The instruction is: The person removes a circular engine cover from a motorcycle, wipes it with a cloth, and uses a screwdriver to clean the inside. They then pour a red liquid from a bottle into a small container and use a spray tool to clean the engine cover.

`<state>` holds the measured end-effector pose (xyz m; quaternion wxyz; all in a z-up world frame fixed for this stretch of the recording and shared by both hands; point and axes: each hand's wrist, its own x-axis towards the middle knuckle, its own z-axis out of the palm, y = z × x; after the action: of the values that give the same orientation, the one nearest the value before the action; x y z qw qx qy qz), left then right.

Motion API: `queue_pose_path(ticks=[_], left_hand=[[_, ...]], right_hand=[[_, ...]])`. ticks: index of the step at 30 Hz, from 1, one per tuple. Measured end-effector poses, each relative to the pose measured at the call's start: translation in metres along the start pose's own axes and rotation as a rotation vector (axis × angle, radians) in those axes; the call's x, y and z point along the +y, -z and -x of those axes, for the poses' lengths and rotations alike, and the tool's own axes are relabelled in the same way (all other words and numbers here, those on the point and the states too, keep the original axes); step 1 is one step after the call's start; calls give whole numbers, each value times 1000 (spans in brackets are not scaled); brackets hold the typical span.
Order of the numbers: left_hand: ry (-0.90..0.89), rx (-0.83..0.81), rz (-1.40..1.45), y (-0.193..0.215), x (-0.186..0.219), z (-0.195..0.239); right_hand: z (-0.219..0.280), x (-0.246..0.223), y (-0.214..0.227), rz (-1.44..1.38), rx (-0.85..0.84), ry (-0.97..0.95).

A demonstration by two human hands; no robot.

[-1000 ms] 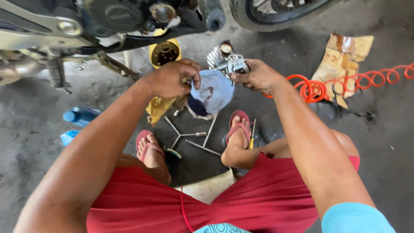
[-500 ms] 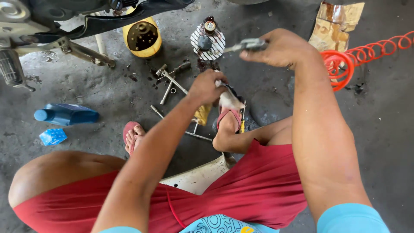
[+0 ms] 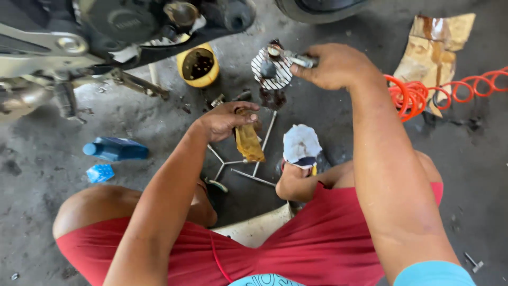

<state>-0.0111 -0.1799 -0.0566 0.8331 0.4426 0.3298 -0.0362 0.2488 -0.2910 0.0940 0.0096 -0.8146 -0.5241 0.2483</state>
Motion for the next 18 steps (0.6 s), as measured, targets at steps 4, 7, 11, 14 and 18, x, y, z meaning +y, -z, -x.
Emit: queue_pose_path(ticks=[4, 7, 11, 14, 18], left_hand=[[68, 54, -266, 26, 41, 33], [320, 191, -1316, 45, 69, 58], [-31, 455, -1480, 101, 79, 53], [-318, 657, -1489, 126, 95, 45], [-663, 677, -1477, 132, 101, 47]], right_hand=[[-2, -39, -5, 53, -57, -24], [0, -60, -11, 17, -89, 10], [-12, -82, -22, -184, -37, 146], [-40, -87, -46, -231, 53, 206], [-73, -107, -62, -194, 169, 277]])
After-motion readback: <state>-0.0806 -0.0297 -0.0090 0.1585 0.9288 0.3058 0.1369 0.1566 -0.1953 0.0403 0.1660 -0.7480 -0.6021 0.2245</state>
